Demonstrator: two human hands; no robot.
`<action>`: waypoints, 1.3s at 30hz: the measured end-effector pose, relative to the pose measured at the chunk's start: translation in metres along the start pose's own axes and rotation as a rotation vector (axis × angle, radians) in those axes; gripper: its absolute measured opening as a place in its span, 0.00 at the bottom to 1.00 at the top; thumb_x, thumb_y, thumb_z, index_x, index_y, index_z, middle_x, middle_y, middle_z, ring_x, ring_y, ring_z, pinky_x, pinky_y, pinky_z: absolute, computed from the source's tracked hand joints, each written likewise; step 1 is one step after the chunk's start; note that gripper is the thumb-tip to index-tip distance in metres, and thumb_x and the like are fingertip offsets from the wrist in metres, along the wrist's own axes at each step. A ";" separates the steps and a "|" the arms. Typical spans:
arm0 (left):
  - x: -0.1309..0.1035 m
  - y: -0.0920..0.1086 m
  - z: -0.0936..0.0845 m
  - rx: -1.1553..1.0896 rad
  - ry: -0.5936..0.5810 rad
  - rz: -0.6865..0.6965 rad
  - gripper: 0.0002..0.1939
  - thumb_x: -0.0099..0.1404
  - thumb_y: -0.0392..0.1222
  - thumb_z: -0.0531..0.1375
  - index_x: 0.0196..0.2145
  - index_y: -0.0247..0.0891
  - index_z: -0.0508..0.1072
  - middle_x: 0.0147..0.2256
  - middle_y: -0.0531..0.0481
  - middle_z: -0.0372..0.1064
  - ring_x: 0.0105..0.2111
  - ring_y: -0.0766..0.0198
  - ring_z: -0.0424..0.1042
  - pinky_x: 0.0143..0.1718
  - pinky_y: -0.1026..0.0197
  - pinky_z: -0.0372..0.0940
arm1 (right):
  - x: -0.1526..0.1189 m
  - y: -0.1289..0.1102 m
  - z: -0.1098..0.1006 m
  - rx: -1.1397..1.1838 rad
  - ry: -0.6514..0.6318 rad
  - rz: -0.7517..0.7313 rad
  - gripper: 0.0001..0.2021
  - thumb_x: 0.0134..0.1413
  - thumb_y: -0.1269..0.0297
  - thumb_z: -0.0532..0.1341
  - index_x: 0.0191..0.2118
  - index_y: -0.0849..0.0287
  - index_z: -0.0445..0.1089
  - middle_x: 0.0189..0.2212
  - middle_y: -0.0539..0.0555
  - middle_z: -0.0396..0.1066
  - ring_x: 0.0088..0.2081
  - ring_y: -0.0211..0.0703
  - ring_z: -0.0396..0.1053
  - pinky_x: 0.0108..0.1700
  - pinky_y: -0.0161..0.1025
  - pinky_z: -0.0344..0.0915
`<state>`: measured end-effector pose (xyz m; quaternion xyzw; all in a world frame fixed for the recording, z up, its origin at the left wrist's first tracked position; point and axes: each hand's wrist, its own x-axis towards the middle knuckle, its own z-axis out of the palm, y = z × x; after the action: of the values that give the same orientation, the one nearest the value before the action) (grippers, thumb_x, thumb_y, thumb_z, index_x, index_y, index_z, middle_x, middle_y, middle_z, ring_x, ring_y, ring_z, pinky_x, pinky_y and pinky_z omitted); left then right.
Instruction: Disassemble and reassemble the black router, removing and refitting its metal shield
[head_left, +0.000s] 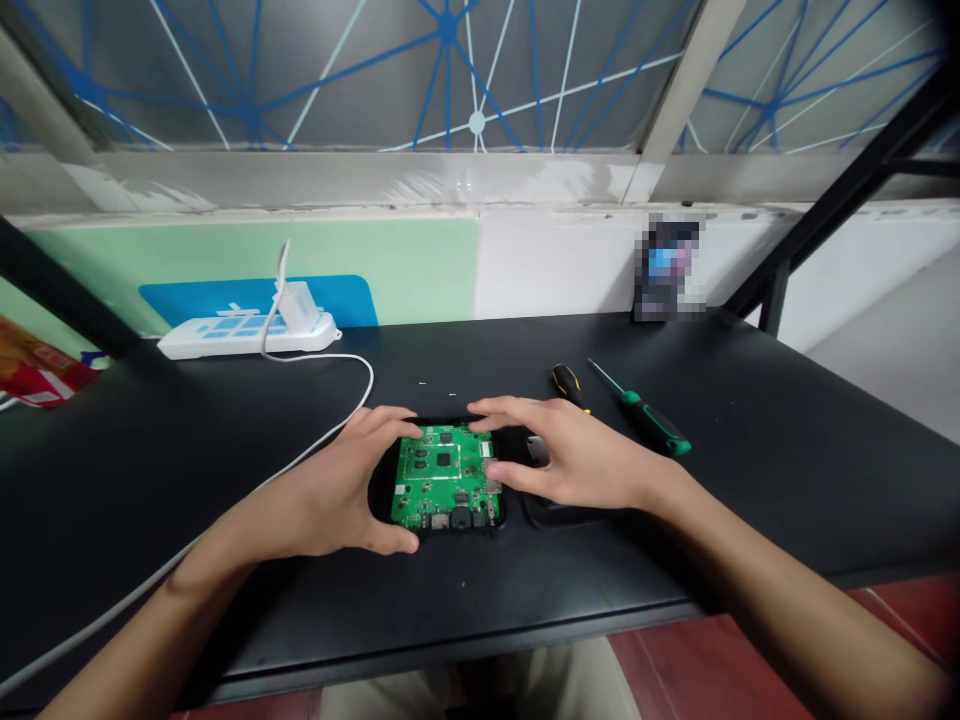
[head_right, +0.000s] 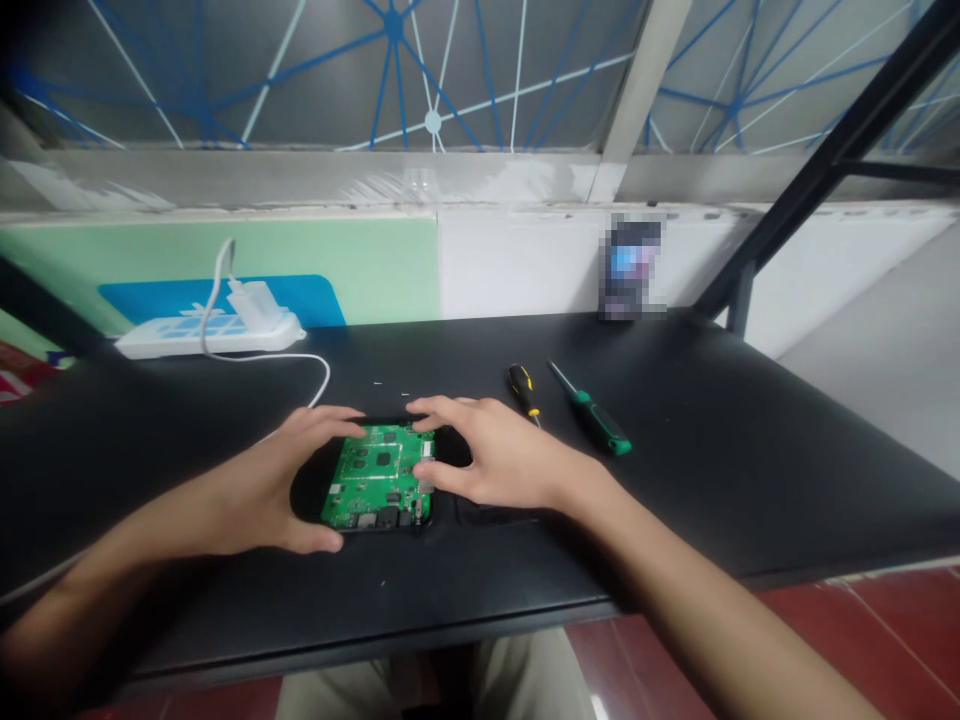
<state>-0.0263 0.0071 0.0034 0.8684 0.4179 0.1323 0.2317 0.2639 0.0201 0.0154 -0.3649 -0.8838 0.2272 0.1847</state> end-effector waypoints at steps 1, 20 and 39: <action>0.000 0.000 0.000 0.000 0.002 0.000 0.42 0.50 0.52 0.73 0.59 0.45 0.61 0.63 0.40 0.57 0.63 0.38 0.57 0.62 0.34 0.58 | 0.000 0.001 0.001 -0.002 0.001 -0.002 0.31 0.59 0.52 0.63 0.65 0.57 0.61 0.56 0.57 0.75 0.60 0.53 0.70 0.64 0.55 0.66; -0.002 0.003 -0.004 0.057 -0.052 -0.012 0.43 0.52 0.64 0.71 0.58 0.45 0.61 0.62 0.41 0.56 0.61 0.39 0.59 0.61 0.37 0.60 | 0.002 0.006 -0.001 -0.021 0.120 -0.033 0.24 0.61 0.55 0.63 0.60 0.54 0.66 0.57 0.55 0.74 0.62 0.50 0.69 0.65 0.52 0.65; -0.004 0.006 -0.011 0.039 -0.077 -0.007 0.43 0.49 0.60 0.73 0.55 0.43 0.59 0.54 0.44 0.60 0.55 0.43 0.64 0.57 0.40 0.64 | -0.074 0.047 -0.045 -0.221 -0.084 0.203 0.60 0.34 0.42 0.75 0.72 0.47 0.48 0.74 0.60 0.42 0.72 0.70 0.38 0.67 0.68 0.56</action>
<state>-0.0290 0.0034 0.0156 0.8758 0.4142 0.0900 0.2309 0.3615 0.0081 0.0153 -0.4608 -0.8689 0.1610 0.0824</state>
